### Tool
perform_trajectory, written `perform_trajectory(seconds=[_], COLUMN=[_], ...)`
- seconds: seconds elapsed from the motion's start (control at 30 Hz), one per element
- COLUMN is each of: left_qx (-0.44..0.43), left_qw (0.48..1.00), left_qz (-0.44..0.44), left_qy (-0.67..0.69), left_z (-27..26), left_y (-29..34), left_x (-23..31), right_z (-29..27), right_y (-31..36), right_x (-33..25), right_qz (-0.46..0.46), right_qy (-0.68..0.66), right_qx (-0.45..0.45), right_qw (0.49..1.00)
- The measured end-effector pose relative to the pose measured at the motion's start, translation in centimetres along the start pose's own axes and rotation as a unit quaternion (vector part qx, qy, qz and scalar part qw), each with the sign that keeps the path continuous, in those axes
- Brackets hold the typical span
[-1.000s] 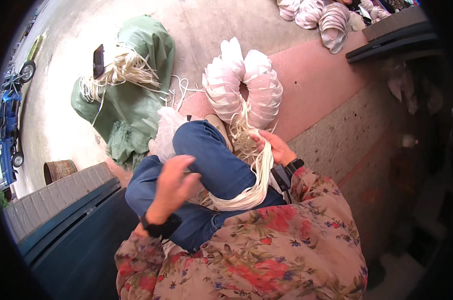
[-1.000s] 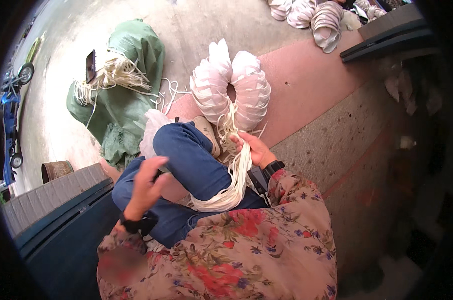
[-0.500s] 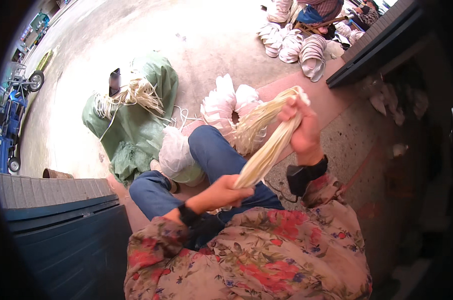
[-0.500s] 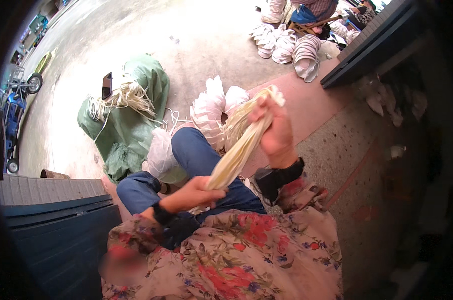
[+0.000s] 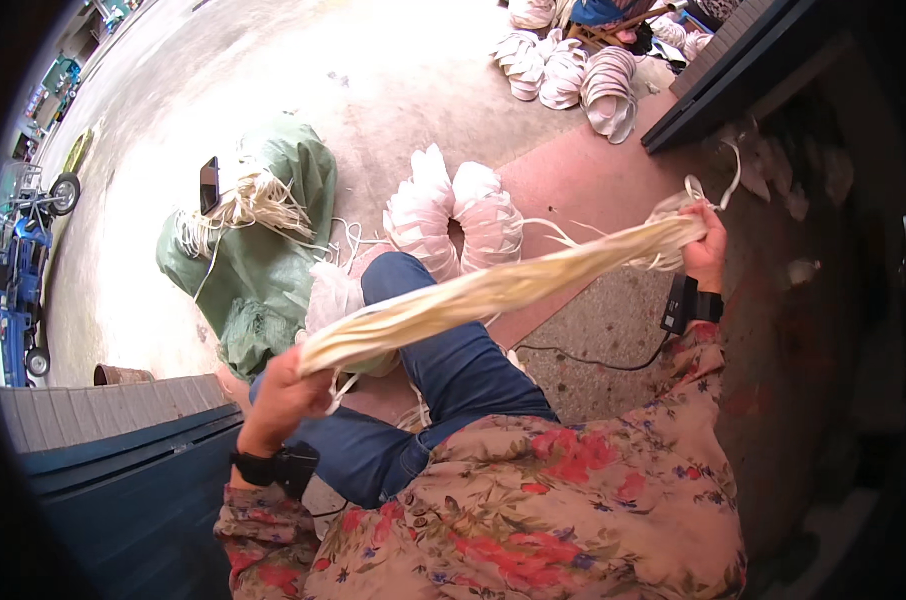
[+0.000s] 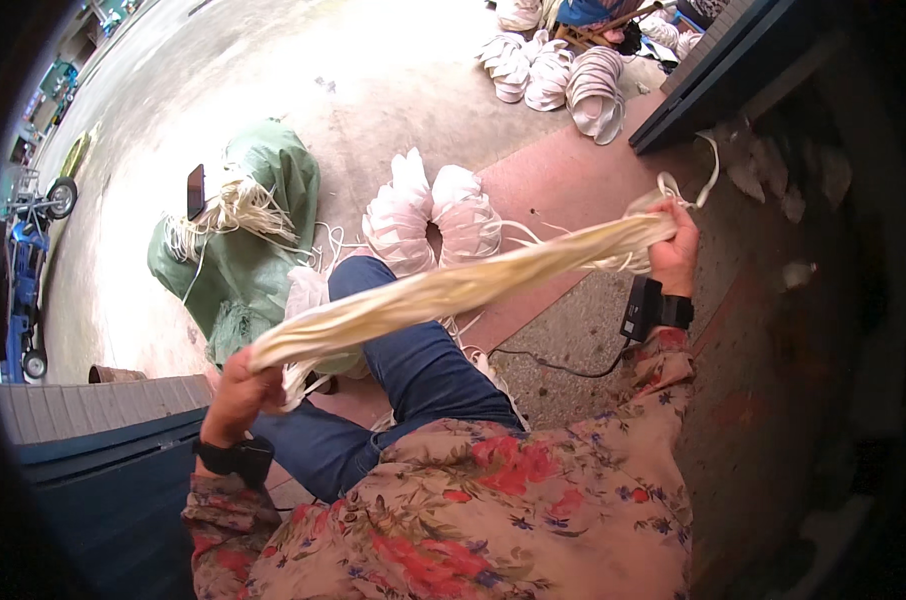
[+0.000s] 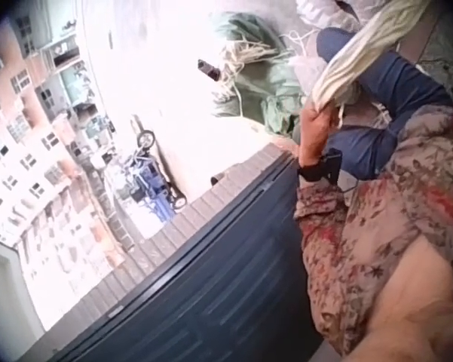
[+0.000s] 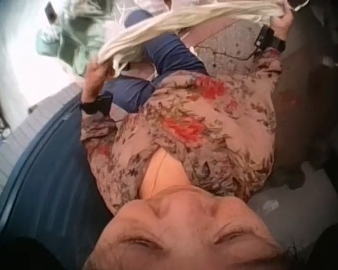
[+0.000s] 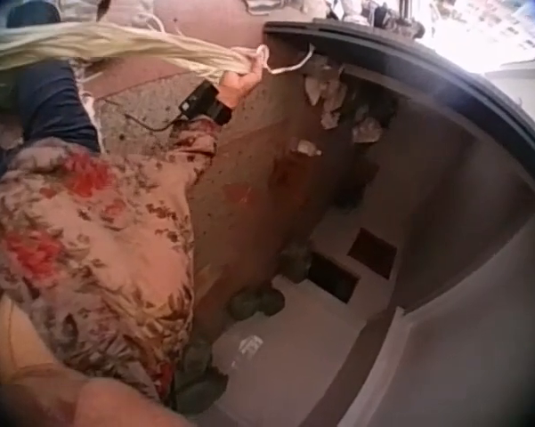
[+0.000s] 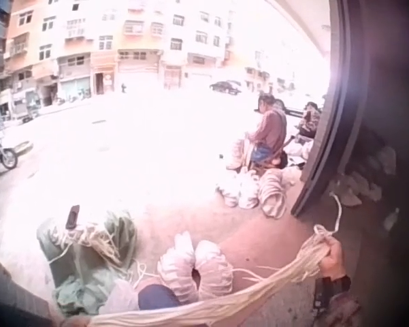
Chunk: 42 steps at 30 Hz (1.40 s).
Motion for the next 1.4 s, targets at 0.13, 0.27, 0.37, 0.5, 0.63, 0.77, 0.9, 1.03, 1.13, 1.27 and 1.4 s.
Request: perform_trajectory(seconds=[0.13, 0.27, 0.37, 0.5, 0.63, 0.77, 0.9, 1.03, 1.13, 1.27, 1.4], left_qx=[-0.078, -0.161, -0.166, -0.159, -0.186, -0.215, -0.204, -0.13, -0.15, -0.122, -0.088], left_qw=[0.993, 0.966, 0.956, 0.928, 0.918, 0.903, 0.783, 0.748, 0.73, 0.719, 0.797], left_qz=[-0.071, -0.016, -0.037, -0.094, -0.019, 0.017, 0.196, 0.208, 0.267, 0.321, 0.345], left_qy=[-0.047, -0.202, -0.238, -0.323, -0.35, -0.372, -0.555, -0.617, -0.611, -0.604, -0.488], left_z=[4.2, 6.7, 7.8, 7.6, 9.9, 12.6, 16.2, 16.9, 18.2, 18.9, 13.5], left_y=[-3.2, -7.0, -9.3, -12.0, -11.3, -11.5, -10.4, -8.9, -9.2, -8.1, -8.0], left_x=[-1.5, -3.8, -5.6, -9.5, -7.5, -6.8, -6.0, -6.0, -6.2, -5.4, -1.8], right_z=[-8.8, -13.4, -15.0, -18.1, -23.5, -28.7, -30.6, -28.3, -44.1, -30.5, -6.8], right_y=[-1.1, -0.5, -0.3, 0.4, 1.8, 2.3, 1.1, 2.1, 6.7, 5.3, 5.9], right_x=[-1.9, -3.5, -3.9, -2.3, -0.9, -0.8, 2.2, 8.1, 7.0, 14.8, 21.8], right_qz=[0.052, 0.085, 0.075, 0.061, 0.069, 0.111, 0.143, 0.145, 0.313, 0.327, 0.102], right_qy=[-0.004, 0.08, 0.16, 0.091, 0.091, 0.055, 0.118, 0.551, 0.371, 0.665, 0.672], right_qx=[0.061, 0.124, 0.13, 0.202, 0.244, 0.322, 0.32, -0.072, 0.182, 0.164, -0.137], right_qw=[0.997, 0.985, 0.976, 0.973, 0.963, 0.939, 0.929, 0.819, 0.856, 0.651, 0.72])
Point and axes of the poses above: each hand's wrist, its own y-axis away from the middle knuckle, its own z-axis out of the palm, x = y × z, the point moved 8 cm from there along -y, towards the middle knuckle, and after that the axes turned 9 degrees about y, right-handed, at the moved point
